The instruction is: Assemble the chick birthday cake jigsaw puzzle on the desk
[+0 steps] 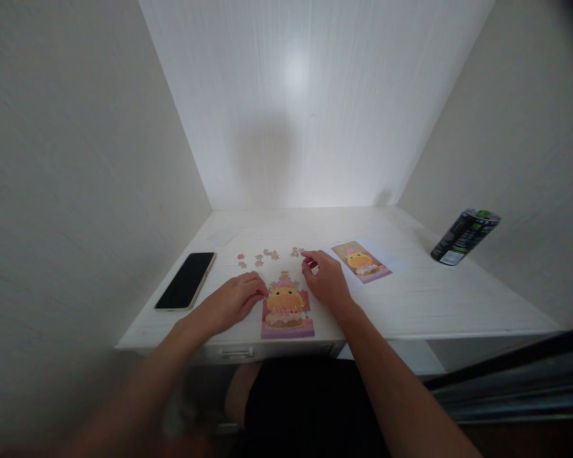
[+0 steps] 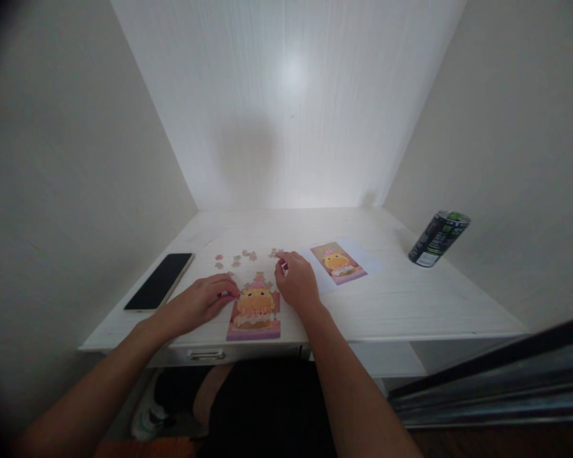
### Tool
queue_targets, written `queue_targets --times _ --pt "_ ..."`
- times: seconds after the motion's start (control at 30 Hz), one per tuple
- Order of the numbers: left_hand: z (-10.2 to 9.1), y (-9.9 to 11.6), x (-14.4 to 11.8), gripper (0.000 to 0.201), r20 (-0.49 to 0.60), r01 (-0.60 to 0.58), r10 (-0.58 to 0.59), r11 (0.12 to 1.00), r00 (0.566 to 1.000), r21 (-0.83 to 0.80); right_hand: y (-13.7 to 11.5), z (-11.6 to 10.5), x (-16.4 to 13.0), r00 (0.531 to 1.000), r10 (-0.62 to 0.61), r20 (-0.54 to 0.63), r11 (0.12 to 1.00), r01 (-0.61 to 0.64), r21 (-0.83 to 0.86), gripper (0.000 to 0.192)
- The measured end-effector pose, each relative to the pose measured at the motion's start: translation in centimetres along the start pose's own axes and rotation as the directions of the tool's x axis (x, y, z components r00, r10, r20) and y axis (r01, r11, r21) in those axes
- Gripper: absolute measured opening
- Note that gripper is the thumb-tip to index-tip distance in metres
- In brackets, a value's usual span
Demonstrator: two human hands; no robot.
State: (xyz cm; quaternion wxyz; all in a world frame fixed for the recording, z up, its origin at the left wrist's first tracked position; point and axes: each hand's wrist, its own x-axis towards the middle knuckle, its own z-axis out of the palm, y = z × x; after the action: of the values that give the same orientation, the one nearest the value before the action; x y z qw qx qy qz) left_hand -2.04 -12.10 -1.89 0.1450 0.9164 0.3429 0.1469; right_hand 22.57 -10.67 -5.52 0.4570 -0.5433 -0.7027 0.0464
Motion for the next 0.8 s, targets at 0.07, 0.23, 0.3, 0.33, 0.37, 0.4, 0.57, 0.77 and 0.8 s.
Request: queue_targets --times 0.07,0.23,0.3,0.33,0.37,0.4,0.57,0.77,0.8 --pt "0.1 -0.1 0.0 0.02 -0.004 -0.001 0.001 1.0 1.0 -0.006 -0.1 -0.1 0.0 1.0 0.005 0.002 1.0 -0.005 0.005 0.027" --pt "0.1 0.1 -0.2 0.016 -0.028 0.005 -0.006 1.0 1.0 -0.028 -0.2 -0.3 -0.1 1.0 0.012 -0.004 1.0 -0.012 0.015 0.027" --pt "0.0 0.2 -0.3 0.013 -0.047 0.016 -0.018 0.999 0.999 -0.043 -0.1 -0.3 -0.1 1.0 0.013 -0.003 0.999 -0.013 0.03 0.026" --pt "0.0 0.3 -0.3 0.011 -0.055 0.027 -0.03 0.998 0.998 -0.056 -0.1 -0.3 0.0 1.0 0.013 -0.003 0.999 -0.013 0.04 0.026" --pt "-0.1 0.3 -0.3 0.009 -0.065 0.04 -0.044 0.997 0.997 -0.072 -0.1 -0.3 0.0 1.0 0.015 -0.003 0.999 -0.015 0.051 0.026" --pt "-0.1 0.3 -0.4 0.008 -0.076 0.051 -0.058 0.995 0.995 -0.092 -0.1 -0.4 0.0 1.0 0.017 -0.003 0.998 -0.017 0.064 0.026" --pt "0.3 0.7 -0.1 0.02 -0.246 0.053 -0.141 0.942 0.959 -0.332 -0.8 -0.8 -0.2 0.996 0.02 0.09 0.98 -0.038 0.194 0.021" --pt "2.0 4.2 1.0 0.028 -0.297 0.01 -0.447 0.567 0.844 -0.824 -3.1 -2.6 -0.9 0.821 -0.021 0.57 0.667 -0.413 0.62 0.026" --pt "2.4 4.8 1.1 0.029 -0.276 0.003 -0.483 0.499 0.831 -0.867 -3.4 -2.9 -1.1 0.815 -0.024 0.579 0.632 -0.437 0.64 0.026"
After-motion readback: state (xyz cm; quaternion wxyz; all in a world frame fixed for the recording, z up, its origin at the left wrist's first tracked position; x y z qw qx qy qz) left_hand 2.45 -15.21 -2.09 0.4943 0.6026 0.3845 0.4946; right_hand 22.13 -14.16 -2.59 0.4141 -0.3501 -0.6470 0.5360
